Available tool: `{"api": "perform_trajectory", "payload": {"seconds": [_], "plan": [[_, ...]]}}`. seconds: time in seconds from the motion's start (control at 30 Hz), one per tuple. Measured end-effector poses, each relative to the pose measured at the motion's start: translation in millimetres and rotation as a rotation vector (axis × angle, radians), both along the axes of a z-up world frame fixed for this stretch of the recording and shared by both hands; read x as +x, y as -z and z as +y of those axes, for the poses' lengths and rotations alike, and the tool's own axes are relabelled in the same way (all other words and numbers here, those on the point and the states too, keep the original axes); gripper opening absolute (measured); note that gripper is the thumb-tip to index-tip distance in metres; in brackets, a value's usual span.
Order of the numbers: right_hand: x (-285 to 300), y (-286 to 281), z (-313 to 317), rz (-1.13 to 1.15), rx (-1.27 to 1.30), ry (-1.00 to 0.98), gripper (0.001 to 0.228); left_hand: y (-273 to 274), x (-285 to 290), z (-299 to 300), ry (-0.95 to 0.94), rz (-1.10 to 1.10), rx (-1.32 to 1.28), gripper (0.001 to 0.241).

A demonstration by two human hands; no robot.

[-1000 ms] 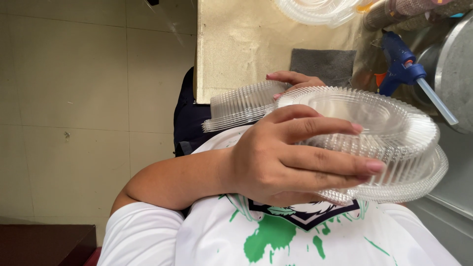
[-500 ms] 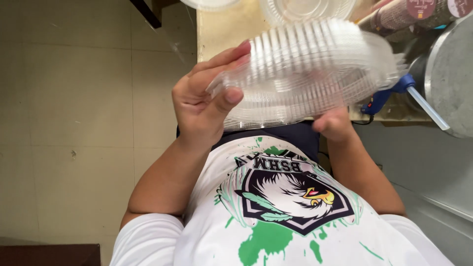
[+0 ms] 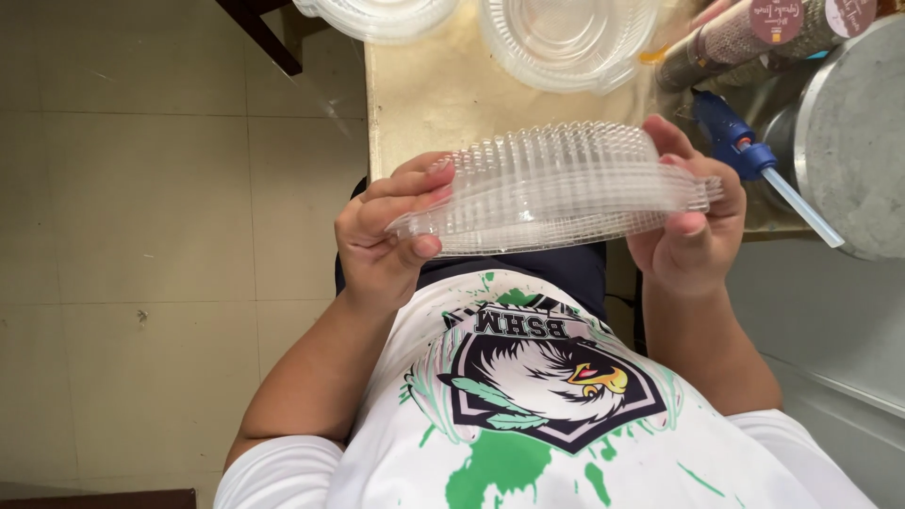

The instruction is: Wiping and organizing clear plastic food containers at a bakery workstation.

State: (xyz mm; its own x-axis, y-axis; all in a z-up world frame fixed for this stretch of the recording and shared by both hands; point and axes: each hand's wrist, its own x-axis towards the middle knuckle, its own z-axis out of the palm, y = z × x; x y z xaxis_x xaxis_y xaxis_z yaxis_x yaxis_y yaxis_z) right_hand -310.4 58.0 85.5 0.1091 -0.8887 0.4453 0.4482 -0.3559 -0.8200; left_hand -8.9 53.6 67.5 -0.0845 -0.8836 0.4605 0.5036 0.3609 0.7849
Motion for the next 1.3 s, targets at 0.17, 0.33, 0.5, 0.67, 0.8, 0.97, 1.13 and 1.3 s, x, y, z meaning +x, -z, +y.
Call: {"api": "perform_trajectory", "payload": {"seconds": [0.17, 0.33, 0.5, 0.67, 0.8, 0.97, 1.13, 1.3], "plan": [[0.8, 15.3, 17.0, -0.107, 0.013, 0.104, 0.035, 5.1, 0.9, 2.5, 0.018, 0.006, -0.038, 0.036], [-6.8, 19.9, 18.2, -0.094, -0.015, 0.144, 0.034, -6.5, 2.6, -4.5, 0.079, -0.009, -0.044, 0.033], [2.9, 15.5, 21.4, -0.090, -0.015, 0.203, 0.034, -81.0, 16.5, -18.6, 0.120, -0.253, -0.093, 0.036], [21.9, 12.0, 30.8, 0.113, -0.081, 0.154, 0.035, -123.7, 16.2, -10.7, 0.013, -0.787, -0.393, 0.043], [16.3, 14.9, 32.2, 0.114, -0.089, 0.169, 0.036, -115.4, 13.9, -1.7, 0.042, -0.794, -0.391, 0.039], [5.4, 8.4, 27.8, 0.129, -0.050, 0.042, 0.036, -112.1, 10.3, -0.5, -0.058, -0.798, -0.510, 0.029], [6.5, -33.1, 5.8, 0.290, -0.151, -0.094, 0.040, -114.8, 7.2, -1.1, -0.064, -0.794, -0.538, 0.025], [2.8, -26.9, 3.6, 0.375, -0.235, -0.050, 0.033, -110.7, 4.7, -3.8, -0.104, -0.769, -0.543, 0.024]]}}
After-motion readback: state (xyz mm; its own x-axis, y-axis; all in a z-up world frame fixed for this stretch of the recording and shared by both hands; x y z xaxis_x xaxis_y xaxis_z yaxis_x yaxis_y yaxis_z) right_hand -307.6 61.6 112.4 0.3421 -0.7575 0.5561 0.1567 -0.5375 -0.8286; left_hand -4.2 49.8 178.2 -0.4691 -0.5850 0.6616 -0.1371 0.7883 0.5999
